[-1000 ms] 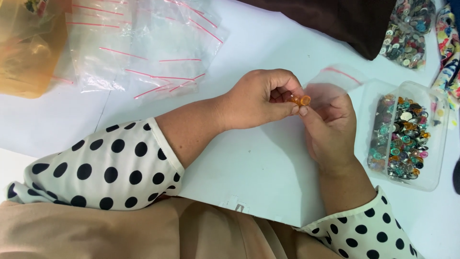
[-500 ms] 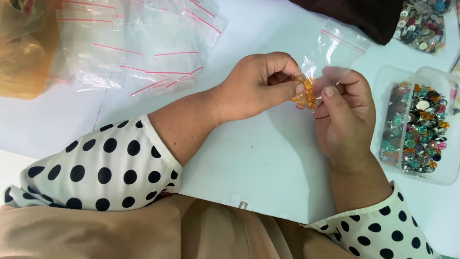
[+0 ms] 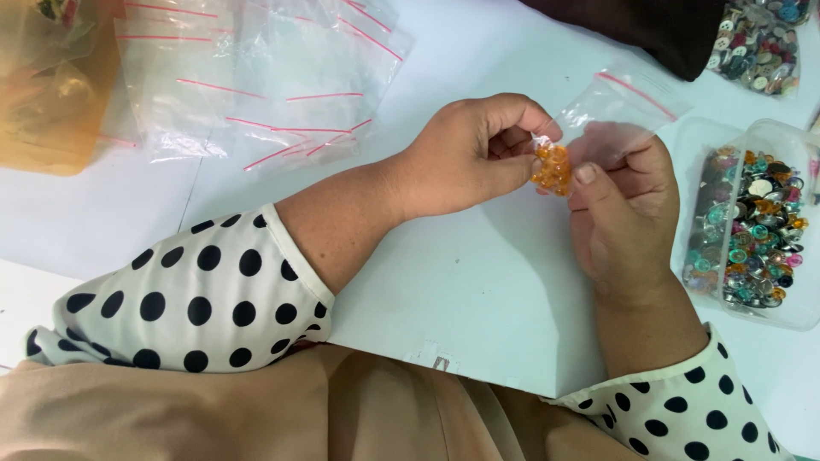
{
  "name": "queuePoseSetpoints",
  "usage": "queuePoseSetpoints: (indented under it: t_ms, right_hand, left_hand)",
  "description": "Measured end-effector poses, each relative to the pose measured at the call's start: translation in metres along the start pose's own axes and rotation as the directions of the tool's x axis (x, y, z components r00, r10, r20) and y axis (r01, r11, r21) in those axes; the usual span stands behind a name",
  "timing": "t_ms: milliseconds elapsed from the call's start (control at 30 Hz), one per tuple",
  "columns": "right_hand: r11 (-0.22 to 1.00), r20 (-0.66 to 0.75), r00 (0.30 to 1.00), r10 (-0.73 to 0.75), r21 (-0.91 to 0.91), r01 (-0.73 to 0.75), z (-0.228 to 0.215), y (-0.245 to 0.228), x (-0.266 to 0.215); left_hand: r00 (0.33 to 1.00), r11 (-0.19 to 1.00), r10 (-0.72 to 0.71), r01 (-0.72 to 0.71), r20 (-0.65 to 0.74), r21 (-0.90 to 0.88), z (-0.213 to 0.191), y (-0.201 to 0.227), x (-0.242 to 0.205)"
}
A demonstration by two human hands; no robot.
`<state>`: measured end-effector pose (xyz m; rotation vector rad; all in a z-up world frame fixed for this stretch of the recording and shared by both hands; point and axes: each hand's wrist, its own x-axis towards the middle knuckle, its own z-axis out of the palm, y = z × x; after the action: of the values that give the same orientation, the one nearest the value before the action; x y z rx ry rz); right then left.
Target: Sorting small orange buttons and placing them into small plastic zip-lock bags on a work table.
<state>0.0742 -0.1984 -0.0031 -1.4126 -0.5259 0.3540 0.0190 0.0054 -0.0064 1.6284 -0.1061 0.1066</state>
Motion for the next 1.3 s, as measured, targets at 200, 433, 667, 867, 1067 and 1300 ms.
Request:
queuePoseSetpoints:
  t_ms: [200,433,667,867,1067,1300]
  right_hand:
    - [0.997,-0.039,0.999,0.017,-0.079,-0.02,-0.005,0.006,-0.003]
    - [0.994,-0.037,0.999,-0.01,-0.112,0.006,-0.006,0.011,-0.003]
    - [0.998,-0.11,0.994,-0.008,-0.058,0.002,-0.009,0.022,-0.006]
    - [0.997,-0.111,0.994,0.02,-0.071,-0.028,-0.025,0.021,0.006]
    - [0.975,-0.037,0.993,0.112,-0.191,-0.118,-0.037,0.019,0.015]
    - [0.986,-0.008,0.999,0.048,-0.157,-0.048,-0.03,0.03,0.004]
  left_hand:
    - [0.996,0.999,0.034,-0.034,0.084,-0.007,0.001,0.001,-0.003]
    - [1.0,0.999,0.019,-0.019,0.002,0.032,0.0,0.009,-0.002]
    - [0.996,0.992,0.09,-0.087,-0.028,0.096,0.002,-0.003,-0.003]
    - [1.0,0.999,0.016,-0.017,0.018,0.042,0.0,-0.012,0.005]
    - [0.992,0.981,-0.085,0.066,0.095,0.184,-0.014,-0.012,0.012]
    - [0.994,0.981,0.106,-0.109,0.03,0.162,-0.01,-0.021,0.01]
